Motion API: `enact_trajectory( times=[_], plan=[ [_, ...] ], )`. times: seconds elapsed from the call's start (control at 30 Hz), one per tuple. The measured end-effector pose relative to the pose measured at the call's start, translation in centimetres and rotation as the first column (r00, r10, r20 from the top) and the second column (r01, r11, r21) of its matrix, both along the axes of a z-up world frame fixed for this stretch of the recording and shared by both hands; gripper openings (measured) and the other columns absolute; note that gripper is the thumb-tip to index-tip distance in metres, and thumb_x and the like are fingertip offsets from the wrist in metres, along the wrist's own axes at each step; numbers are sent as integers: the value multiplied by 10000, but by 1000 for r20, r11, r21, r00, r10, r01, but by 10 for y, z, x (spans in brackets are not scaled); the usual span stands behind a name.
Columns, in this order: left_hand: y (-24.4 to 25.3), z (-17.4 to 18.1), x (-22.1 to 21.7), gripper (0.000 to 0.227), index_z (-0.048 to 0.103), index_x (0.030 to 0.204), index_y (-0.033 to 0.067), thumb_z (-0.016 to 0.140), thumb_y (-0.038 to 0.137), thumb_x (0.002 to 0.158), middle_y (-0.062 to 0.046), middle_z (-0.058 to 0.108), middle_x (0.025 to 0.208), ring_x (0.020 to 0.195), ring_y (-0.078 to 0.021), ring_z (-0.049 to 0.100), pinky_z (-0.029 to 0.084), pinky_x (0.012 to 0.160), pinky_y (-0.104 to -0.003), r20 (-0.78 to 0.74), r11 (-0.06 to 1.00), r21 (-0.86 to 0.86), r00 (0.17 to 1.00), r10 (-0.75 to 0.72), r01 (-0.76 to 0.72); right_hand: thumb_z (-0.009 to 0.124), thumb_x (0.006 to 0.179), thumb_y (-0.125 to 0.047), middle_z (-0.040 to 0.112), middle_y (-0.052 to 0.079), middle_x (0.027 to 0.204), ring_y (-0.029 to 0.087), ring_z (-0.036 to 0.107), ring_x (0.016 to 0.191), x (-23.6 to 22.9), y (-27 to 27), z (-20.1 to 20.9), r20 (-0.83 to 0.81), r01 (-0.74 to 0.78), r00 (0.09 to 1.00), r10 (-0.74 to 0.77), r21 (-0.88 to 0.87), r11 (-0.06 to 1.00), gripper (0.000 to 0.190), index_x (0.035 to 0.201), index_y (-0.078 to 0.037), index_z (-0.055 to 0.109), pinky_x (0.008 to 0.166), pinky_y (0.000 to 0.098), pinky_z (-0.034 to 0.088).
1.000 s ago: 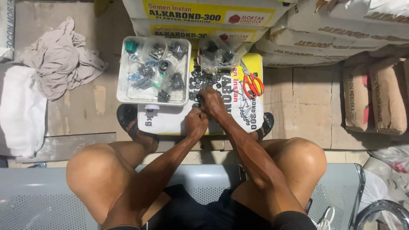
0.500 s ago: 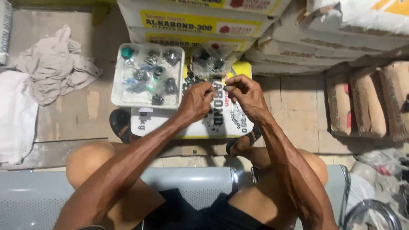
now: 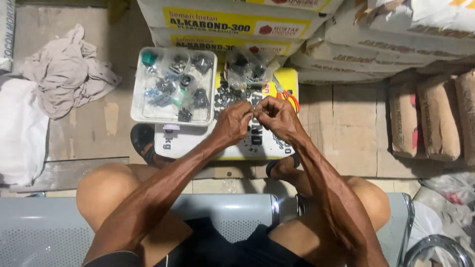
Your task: Assembling small metal or plastic components by hand while sitting on a bench.
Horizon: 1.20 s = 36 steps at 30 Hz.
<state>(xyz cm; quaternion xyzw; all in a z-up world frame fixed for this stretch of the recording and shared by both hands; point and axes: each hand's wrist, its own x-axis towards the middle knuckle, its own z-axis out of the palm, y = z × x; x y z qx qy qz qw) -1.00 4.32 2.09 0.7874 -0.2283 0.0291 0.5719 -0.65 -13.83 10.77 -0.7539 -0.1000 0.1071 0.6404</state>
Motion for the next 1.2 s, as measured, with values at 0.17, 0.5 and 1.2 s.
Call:
enact_trajectory(
  times=[0.17, 0.5, 1.2],
  plan=[
    [-10, -19, 28, 75, 660, 926, 67, 614, 55, 984, -150, 655, 771, 671, -310, 672, 538, 580, -366, -67, 986, -100, 989, 131, -137, 690, 904, 31, 653, 132, 678, 143, 639, 556, 3, 8, 19, 61, 119, 991, -119, 8, 993, 96, 992, 44, 726, 538, 277, 555],
    [-12, 43, 0, 127, 700, 987, -44, 693, 79, 960, -158, 724, 805, 601, -136, 707, 602, 523, -246, -562, 849, -395, 824, 79, -351, 734, 851, 136, 618, 126, 741, 213, 716, 624, 10, 0, -19, 98, 37, 994, -43, 64, 997, 182, 1017, 91, 674, 595, 327, 610],
    [-21, -124, -8, 174, 574, 764, 37, 623, 67, 928, -146, 623, 648, 689, -332, 714, 559, 610, -416, -375, 897, 341, 834, 405, -283, 756, 881, -245, 759, 118, 789, 356, 750, 788, -14, -57, -131, 225, 192, 974, -9, -807, 558, 207, 1036, -109, 737, 716, 506, 604]
  ],
)
